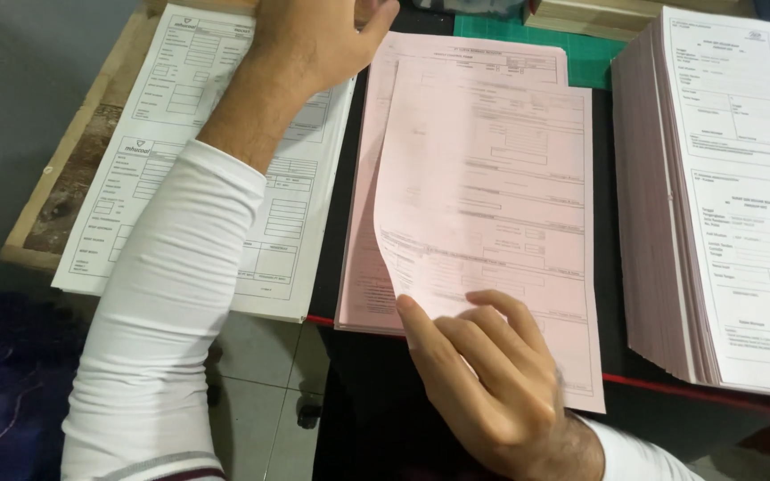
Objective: Sorting and organizing various stacks of printed forms and documents on a desk
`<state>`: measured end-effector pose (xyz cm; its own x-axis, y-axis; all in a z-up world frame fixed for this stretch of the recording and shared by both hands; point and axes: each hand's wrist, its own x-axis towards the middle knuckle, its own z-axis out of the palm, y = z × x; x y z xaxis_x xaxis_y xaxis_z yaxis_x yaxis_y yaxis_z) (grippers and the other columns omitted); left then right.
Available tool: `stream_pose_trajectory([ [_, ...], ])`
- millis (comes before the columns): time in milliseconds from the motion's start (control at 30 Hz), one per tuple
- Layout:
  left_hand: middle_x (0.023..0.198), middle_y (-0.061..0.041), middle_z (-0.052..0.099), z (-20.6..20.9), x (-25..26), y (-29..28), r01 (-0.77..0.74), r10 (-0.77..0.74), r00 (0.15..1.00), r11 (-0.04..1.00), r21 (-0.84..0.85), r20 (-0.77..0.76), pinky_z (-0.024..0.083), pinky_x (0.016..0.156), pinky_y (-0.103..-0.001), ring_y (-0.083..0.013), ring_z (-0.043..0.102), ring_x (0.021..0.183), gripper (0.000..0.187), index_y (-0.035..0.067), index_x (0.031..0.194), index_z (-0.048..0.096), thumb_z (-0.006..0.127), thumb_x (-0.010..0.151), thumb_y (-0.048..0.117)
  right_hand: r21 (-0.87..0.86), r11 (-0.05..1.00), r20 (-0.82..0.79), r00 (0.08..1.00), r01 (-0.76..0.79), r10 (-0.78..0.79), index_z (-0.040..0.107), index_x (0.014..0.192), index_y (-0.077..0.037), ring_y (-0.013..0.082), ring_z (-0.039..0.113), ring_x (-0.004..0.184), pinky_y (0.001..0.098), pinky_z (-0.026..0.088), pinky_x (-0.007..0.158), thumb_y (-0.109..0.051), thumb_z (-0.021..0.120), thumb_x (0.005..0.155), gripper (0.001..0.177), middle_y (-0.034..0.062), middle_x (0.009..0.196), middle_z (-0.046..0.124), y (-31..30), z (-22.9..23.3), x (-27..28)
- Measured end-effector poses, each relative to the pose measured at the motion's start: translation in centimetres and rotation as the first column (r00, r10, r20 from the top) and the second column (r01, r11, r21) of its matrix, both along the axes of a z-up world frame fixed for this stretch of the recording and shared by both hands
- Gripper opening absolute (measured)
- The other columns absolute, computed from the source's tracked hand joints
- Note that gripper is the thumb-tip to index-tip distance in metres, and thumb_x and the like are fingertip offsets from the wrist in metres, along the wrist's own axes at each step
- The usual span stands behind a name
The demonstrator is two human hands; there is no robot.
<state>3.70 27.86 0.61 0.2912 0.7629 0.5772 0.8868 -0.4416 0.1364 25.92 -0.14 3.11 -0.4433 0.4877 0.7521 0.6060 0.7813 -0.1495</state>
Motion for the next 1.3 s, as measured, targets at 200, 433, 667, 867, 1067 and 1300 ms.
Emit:
stream_pose_trajectory([
  [200, 0.11, -0.005, 0.075, -0.2, 0.2, -0.7, 0.159, -0.148, 0.986, 0.973, -0.166, 0.079, 0.053, 0.078, -0.04, -0.0243, 0.07, 0.097, 0.04, 0.005, 0.112, 0.07, 0.075, 0.101, 0.043, -0.005, 1.0, 0.055, 0.998, -0.025, 0.025, 0.07, 0.114, 0.005, 0.0215, 0.05, 0.066, 0.0483, 0.056, 0.079, 0.007, 0.059, 0.1, 0.018, 0.0069, 0.077, 0.056, 1.7, -1.5, -0.8],
  [433, 0.113, -0.015, 0.072, -2.5, 0.8, 0.8, 0.131, -0.143, 0.985, 0.985, -0.116, -0.101, 0.051, 0.085, -0.047, -0.0366, 0.065, 0.104, 0.068, 0.001, 0.123, 0.07, 0.081, 0.09, 0.059, -0.095, 0.995, 0.136, 0.991, 0.027, -0.013, 0.068, 0.126, -0.01, 0.0227, 0.064, 0.092, 0.0507, 0.051, 0.096, -0.032, 0.081, 0.093, 0.042, 0.0059, 0.106, 0.068, 1.1, -1.9, 0.6],
  [667, 0.106, -0.013, 0.068, -2.4, 1.1, -0.1, 0.118, -0.137, 0.985, 0.979, -0.167, -0.107, 0.053, 0.076, -0.047, -0.0346, 0.062, 0.099, 0.056, 0.004, 0.098, 0.07, 0.081, 0.089, 0.058, -0.277, 0.916, 0.154, 0.954, 0.291, -0.257, 0.069, 0.133, -0.017, 0.042, 0.05, 0.144, 0.0549, 0.048, 0.118, -0.05, 0.091, 0.073, 0.072, 0.0187, 0.149, 0.055, -0.3, -2.0, 5.6],
  [867, 0.119, -0.015, 0.058, -3.0, 1.0, 0.1, 0.117, -0.147, 0.983, 0.966, -0.232, -0.113, 0.035, 0.1, -0.055, -0.0436, 0.047, 0.115, 0.053, 0.021, 0.129, 0.074, 0.073, 0.092, 0.059, -0.379, 0.864, 0.104, 0.943, 0.331, -0.316, 0.061, 0.141, -0.014, 0.0514, 0.044, 0.149, 0.0624, 0.042, 0.122, -0.041, 0.088, 0.073, 0.078, 0.0237, 0.154, 0.05, -0.6, -3.6, 8.0],
  [1067, 0.116, -0.016, 0.05, -2.5, 1.3, -0.6, 0.212, -0.23, 0.97, 0.959, -0.189, -0.077, 0.035, 0.096, -0.054, -0.0395, 0.043, 0.11, 0.038, 0.017, 0.124, 0.073, 0.063, 0.102, 0.047, -0.327, 0.896, 0.0, 0.948, 0.301, -0.319, 0.068, 0.129, -0.007, 0.042, 0.057, 0.137, 0.0513, 0.051, 0.118, -0.027, 0.088, 0.08, 0.057, 0.0216, 0.138, 0.06, -0.8, -4.8, 8.2],
  [1300, 0.134, -0.018, 0.055, -2.3, 1.8, -1.0, 0.293, -0.308, 0.948, 0.943, -0.157, -0.081, 0.033, 0.102, -0.058, -0.0416, 0.045, 0.124, 0.046, 0.006, 0.129, 0.065, 0.067, 0.101, 0.042, -0.295, 0.905, -0.011, 0.946, 0.307, -0.324, 0.071, 0.123, -0.005, 0.0429, 0.062, 0.129, 0.0519, 0.053, 0.113, -0.024, 0.088, 0.081, 0.049, 0.0199, 0.128, 0.064, -0.8, -5.2, 8.2],
])
